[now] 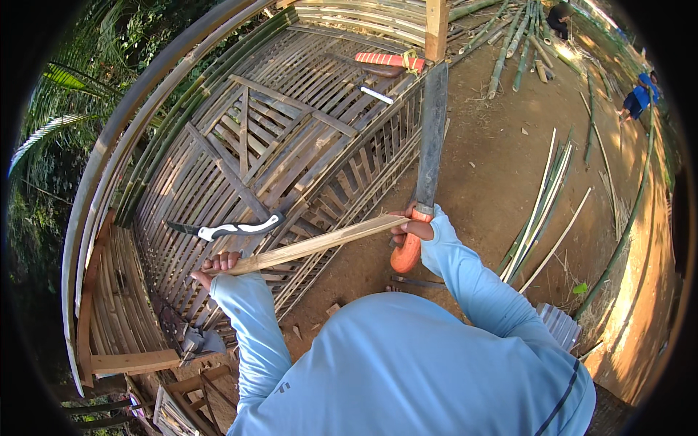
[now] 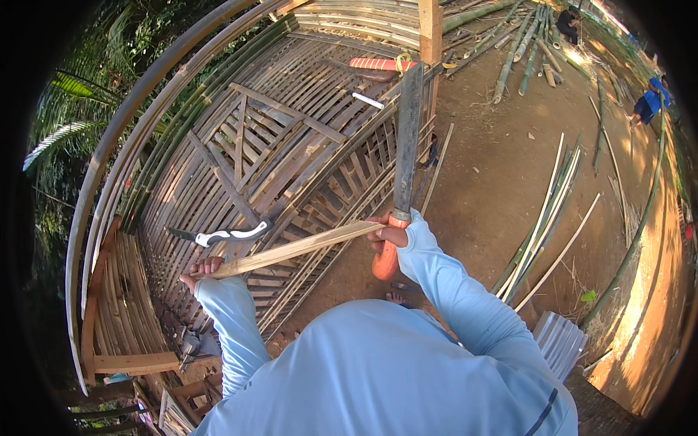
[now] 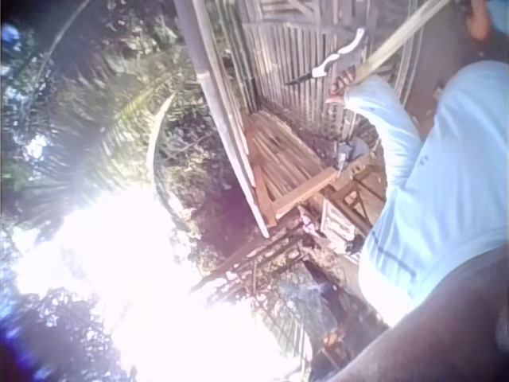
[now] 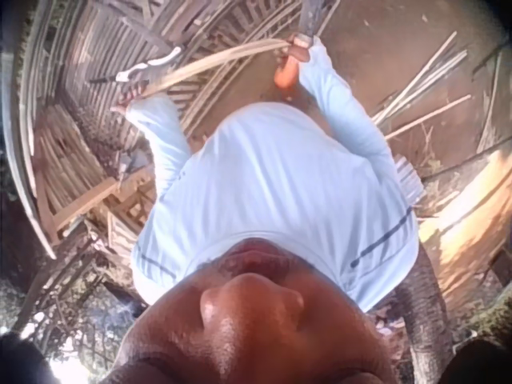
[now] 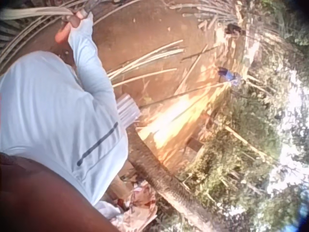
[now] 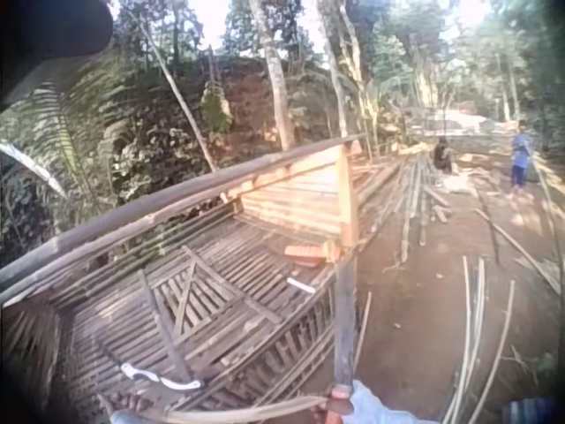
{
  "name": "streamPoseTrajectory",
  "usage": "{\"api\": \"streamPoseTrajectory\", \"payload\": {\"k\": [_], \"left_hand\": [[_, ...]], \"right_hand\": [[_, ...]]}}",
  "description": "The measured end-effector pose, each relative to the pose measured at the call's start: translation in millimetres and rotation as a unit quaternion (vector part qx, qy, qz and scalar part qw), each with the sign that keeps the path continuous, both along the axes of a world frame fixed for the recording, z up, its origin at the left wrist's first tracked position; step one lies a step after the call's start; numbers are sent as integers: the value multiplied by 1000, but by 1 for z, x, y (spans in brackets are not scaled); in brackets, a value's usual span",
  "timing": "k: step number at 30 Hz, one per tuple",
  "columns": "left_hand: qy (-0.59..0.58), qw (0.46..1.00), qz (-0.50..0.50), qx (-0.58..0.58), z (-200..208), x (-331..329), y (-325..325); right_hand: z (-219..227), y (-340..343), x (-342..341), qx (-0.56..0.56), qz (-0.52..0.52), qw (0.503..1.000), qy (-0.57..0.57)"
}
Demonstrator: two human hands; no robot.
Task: The person uses a machete to split and shape bamboo strips, then fits them into a curved bamboo frame. They repeatedly test the fit of the strips and adjust them by hand to ensure they align with the structure's curvature.
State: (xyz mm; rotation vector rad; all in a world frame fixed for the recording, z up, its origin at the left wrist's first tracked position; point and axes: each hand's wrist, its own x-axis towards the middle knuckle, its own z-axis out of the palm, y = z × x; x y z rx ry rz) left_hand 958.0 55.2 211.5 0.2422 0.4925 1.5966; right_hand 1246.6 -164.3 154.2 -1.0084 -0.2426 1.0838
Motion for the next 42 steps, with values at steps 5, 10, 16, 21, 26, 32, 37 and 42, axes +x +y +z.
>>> {"api": "streamPoseTrajectory", "payload": {"k": [5,10,16,21,26,32,37,42], "left_hand": [[104,989,99,-34,0,-6,-5],[160,980,105,-55,-9,-7,-19],[385,905,85,-157,-114,-70,-16],[708,695,41,122,-54,-10,-64],[675,580,-129,438,-4,78,-81],[644,597,-61,475,-3,114,-92],[570,703,-150,398,1,112,-100],[517,782,-96,335,-18,95,-98]], "right_hand": [[17,8,-5,32,-13,999,-21],[23,20,-10,79,-36,995,-41],[52,26,-4,110,-84,987,-80],[52,29,8,101,-70,979,-165],[60,33,-7,61,-41,974,-212],[70,34,-26,53,-20,965,-258],[69,32,-32,56,-37,961,-269],[65,37,-22,47,-76,958,-272]]}}
